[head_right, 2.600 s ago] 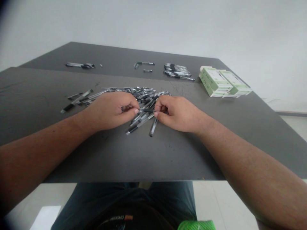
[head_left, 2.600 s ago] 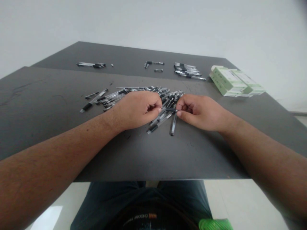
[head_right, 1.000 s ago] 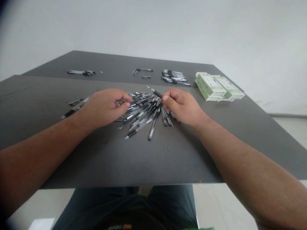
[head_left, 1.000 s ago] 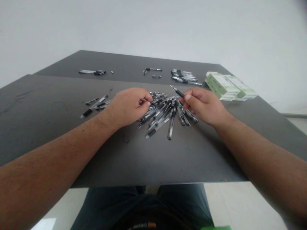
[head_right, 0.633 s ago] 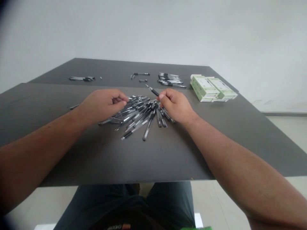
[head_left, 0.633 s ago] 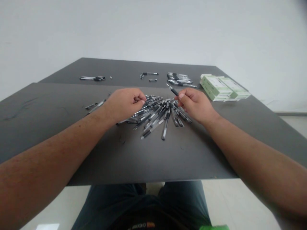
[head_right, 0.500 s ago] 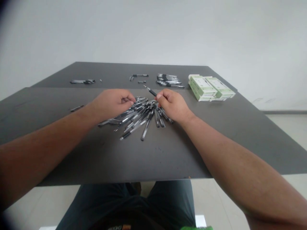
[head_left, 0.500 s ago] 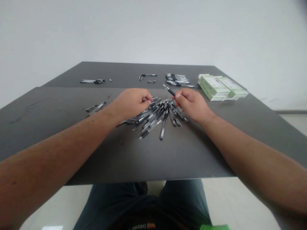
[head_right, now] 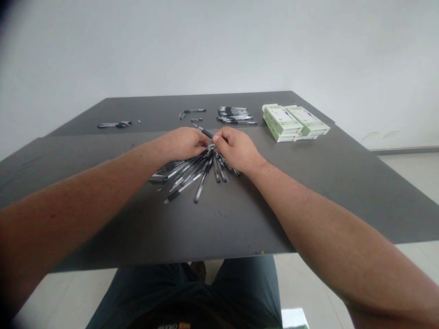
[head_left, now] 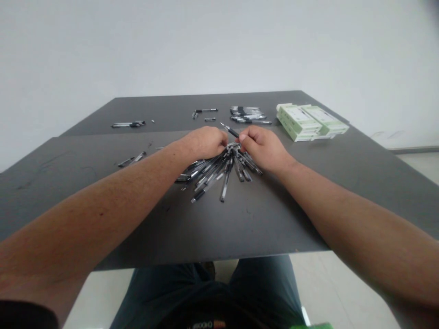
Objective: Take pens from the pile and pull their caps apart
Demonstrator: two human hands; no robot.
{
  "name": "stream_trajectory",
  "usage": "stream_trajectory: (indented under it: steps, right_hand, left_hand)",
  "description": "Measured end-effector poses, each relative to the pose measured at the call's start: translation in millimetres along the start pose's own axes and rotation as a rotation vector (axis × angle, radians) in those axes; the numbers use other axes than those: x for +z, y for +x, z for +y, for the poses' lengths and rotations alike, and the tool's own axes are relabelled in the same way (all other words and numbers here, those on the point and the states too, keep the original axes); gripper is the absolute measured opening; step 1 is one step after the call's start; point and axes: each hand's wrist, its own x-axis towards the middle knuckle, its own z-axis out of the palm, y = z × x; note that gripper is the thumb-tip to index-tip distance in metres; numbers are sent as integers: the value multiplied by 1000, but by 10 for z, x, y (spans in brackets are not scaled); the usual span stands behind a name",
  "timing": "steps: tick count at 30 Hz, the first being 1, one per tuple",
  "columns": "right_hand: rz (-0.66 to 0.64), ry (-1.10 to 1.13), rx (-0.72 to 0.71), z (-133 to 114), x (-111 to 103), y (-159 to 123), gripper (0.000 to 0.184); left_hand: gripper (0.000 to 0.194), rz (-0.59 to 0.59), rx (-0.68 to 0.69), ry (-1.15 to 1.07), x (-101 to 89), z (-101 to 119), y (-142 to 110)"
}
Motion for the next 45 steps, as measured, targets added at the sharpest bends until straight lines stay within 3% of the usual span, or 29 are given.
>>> stream_trajectory:
  steps: [5, 11, 21, 26, 35, 38, 45]
  right_hand:
    - [1, -9, -2, -20, 2, -6, 25]
    - [-5, 9, -16, -14, 3, 6, 24]
    - [-9, -1, -17, -19, -8, 11, 22]
    - [0, -9, -16, -26, -7, 4, 24]
    - [-13, -13, -16, -38, -8, -32, 26]
    - [-11, -8, -2, -29, -13, -47, 25]
    - [2, 17, 23, 23, -25, -69, 26]
  left_hand:
    - [30, -57, 4, 92, -91, 60, -4]
    - [26, 2, 70, 101, -55, 97, -13]
    - [19, 45, 65, 47, -16, 95, -7]
    - [22, 139, -47, -71, -59, 23, -164]
    - [21, 384, -233, -306, -130, -21, -766]
    - [19, 456, -265, -340, -81, -7, -801]
    - [17, 488, -249, -383, -75, -44, -737]
